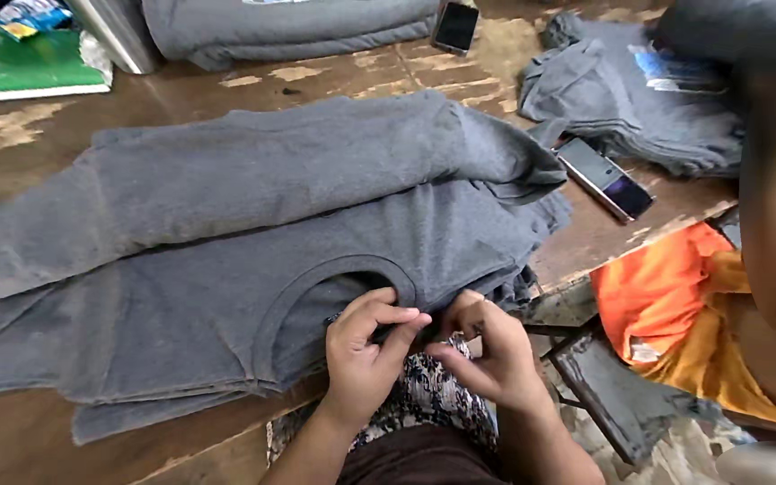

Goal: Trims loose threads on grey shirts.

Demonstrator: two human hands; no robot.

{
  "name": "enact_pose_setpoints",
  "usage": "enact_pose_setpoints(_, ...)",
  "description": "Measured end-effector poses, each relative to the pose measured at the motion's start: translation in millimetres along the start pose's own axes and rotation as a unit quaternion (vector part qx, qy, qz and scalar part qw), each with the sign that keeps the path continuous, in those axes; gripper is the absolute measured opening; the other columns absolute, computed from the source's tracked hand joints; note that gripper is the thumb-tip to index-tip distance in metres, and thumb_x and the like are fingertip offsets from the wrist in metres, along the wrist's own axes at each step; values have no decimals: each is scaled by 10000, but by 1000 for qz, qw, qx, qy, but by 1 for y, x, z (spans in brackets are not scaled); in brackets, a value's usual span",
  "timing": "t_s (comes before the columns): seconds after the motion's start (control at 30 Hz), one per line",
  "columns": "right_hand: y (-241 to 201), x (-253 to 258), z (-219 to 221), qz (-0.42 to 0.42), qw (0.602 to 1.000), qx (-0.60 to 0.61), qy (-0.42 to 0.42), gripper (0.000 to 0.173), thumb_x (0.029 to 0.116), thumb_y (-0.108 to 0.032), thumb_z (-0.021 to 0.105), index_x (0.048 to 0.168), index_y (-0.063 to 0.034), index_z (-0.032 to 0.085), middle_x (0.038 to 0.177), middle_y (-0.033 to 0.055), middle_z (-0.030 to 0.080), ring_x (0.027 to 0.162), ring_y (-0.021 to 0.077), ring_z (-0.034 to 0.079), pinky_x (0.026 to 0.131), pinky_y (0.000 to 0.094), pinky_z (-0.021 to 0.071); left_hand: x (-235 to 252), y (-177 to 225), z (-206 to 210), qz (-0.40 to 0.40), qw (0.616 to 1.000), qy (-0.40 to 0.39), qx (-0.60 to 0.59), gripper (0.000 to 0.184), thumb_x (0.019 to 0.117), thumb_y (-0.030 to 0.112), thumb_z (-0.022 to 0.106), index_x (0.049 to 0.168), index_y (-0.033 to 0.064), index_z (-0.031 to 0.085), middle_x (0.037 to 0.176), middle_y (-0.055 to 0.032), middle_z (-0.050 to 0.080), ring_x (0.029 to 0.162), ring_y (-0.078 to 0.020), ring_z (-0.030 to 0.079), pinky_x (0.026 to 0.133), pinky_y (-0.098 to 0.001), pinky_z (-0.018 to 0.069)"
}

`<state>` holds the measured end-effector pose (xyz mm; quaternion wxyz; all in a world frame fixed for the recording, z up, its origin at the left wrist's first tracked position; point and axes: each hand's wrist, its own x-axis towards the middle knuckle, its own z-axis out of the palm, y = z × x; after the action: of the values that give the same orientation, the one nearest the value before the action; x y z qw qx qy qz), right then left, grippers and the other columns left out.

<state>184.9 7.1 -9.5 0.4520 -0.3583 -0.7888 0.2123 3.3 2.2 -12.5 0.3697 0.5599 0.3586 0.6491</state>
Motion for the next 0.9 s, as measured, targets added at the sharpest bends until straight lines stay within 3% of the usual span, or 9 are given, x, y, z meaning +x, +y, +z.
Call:
enact_pose_setpoints(0.13,15,-3,-8,28,991,-124,-41,435,1032,-418,570,808,-45,571,667,64,524,650,148,522,635,281,444,-1,2,-5,-22,999,-11,-41,66,902,147,780,949,114,746,1040,37,729,1009,-34,685,870,-201,588)
enact_pose_setpoints(0.33,7,6,-2,6,982,-175,-66,471,1063,-450,466,809,-73,589,614,51,538,588,179,562,561,334,454,-4,-2,-5,15,999,-31,-4,81,896,130,789,958,101,746,1069,2,730,1039,-55,684,907,-218,582)
enact_pose_setpoints(0.43,6,5,0,4,980,-183,-72,480,1084,-417,401,787,-84,577,571,42,494,524,179,527,502,336,411,-5,-1,-7,18,999,-33,-1,94,912,170,776,953,96,735,1057,4,738,1042,-52,688,914,-219,579)
enact_pose_setpoints(0.6,8,0,-10,35,985,-151,-77,496,1084,-447,417,842,-52,591,612,53,519,577,157,539,559,312,449,-3,3,-16,-36,993,-50,-105,53,994,206,666,1016,163,688,1162,63,724,1063,-25,682,914,-207,570)
enact_pose_setpoints(0.7,6,-1,-12,36,991,-118,-56,475,1070,-453,465,858,-43,578,647,47,519,607,120,520,590,270,443,-4,4,-20,-49,988,-70,-126,44,1040,219,593,1058,180,606,1199,26,725,1124,-80,684,955,-260,563)
enact_pose_setpoints(0.77,0,2,-11,37,998,-59,-10,428,1067,-428,500,895,-39,552,709,38,524,656,68,519,630,215,458,-8,7,-22,-26,992,-111,-60,70,1040,188,599,1036,117,596,1189,-24,728,1152,-98,680,984,-274,561)
enact_pose_setpoints(0.83,-7,13,-8,61,998,6,25,379,1036,-422,587,922,-65,538,746,-6,540,671,-9,514,623,148,450,-13,19,-20,32,977,-169,123,128,986,126,601,903,33,630,1078,-114,753,1094,-148,704,1002,-289,540)
enact_pose_setpoints(0.9,-7,26,-2,116,992,29,-28,381,942,-399,722,906,-56,559,738,-24,574,647,-19,520,586,146,454,-19,33,-11,103,907,-221,343,157,940,122,584,820,97,681,897,-49,765,975,-168,734,977,-340,537)
